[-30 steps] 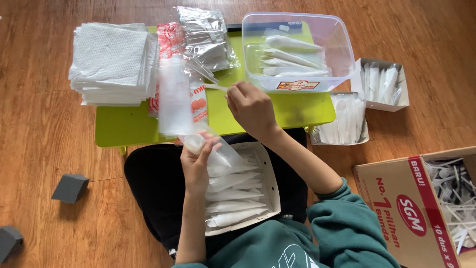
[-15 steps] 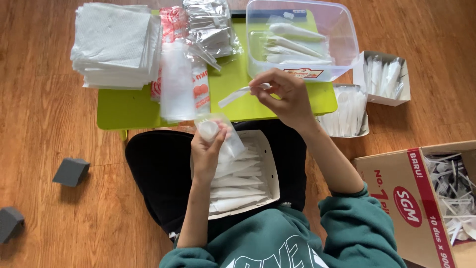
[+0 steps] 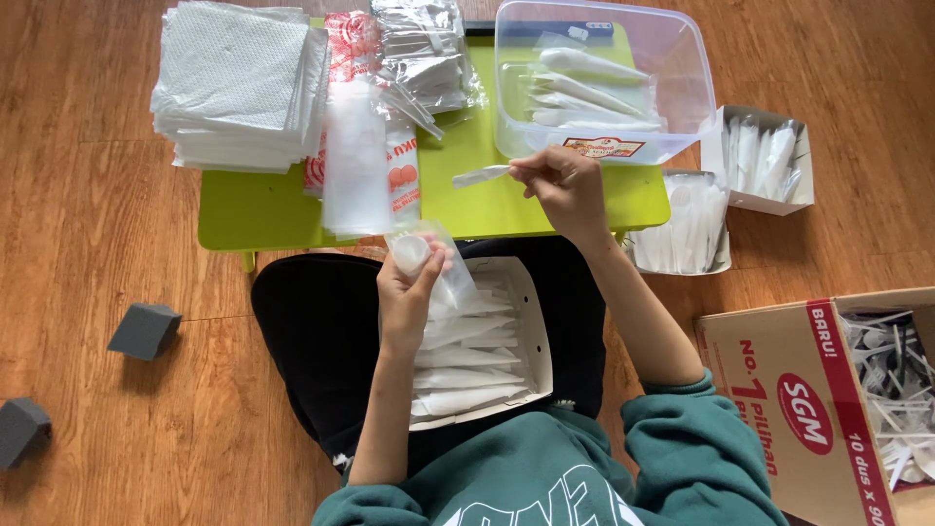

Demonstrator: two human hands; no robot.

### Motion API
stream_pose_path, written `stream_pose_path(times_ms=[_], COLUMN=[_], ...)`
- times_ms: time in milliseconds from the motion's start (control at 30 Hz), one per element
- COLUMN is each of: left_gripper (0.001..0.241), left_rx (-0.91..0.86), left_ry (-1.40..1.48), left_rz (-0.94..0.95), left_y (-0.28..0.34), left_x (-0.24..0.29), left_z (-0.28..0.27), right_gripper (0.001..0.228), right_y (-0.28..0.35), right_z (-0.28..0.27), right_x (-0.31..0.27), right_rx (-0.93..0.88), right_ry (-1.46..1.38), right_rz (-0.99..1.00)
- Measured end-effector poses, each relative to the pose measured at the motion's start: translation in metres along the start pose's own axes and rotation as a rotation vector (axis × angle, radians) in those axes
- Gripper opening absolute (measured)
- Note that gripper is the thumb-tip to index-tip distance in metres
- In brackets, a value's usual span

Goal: Packaging individual plastic spoons into plastic sleeves and then into a box.

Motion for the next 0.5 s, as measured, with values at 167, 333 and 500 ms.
stream_pose_path(times_ms=[167,333,500], left_gripper=[0.035,0.034,0.036], left_rx=[0.013,0.046,0.088], left_ry=[0.001,-0.009,-0.023], left_rz=[-0.018,-0.013,-0.023], left_y=[-0.002,-0.008,-0.012], left_x=[0.001,0.004,-0.002], left_z=[-0.003,-0.012,-0.025], right_gripper=[0.007,0.012,0.014], right_y=[0.024,0.09,0.115], right_z=[0.021,0.065,0.048], right_x=[-0.004,0.063,0.099], right_rx=[-0.216,-0.502,-0.196], right_ry=[-0.079,-0.062,0.48], right_rz=[0.107,0.338,0.375])
Point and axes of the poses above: each hand's wrist, its own y-axis away from the middle knuckle, its own z-axis out of the palm, x = y × z, the point moved 8 cm from there along -y, towards the middle knuckle, and after that the axes turned 7 degrees about y, right-handed, at the moved point
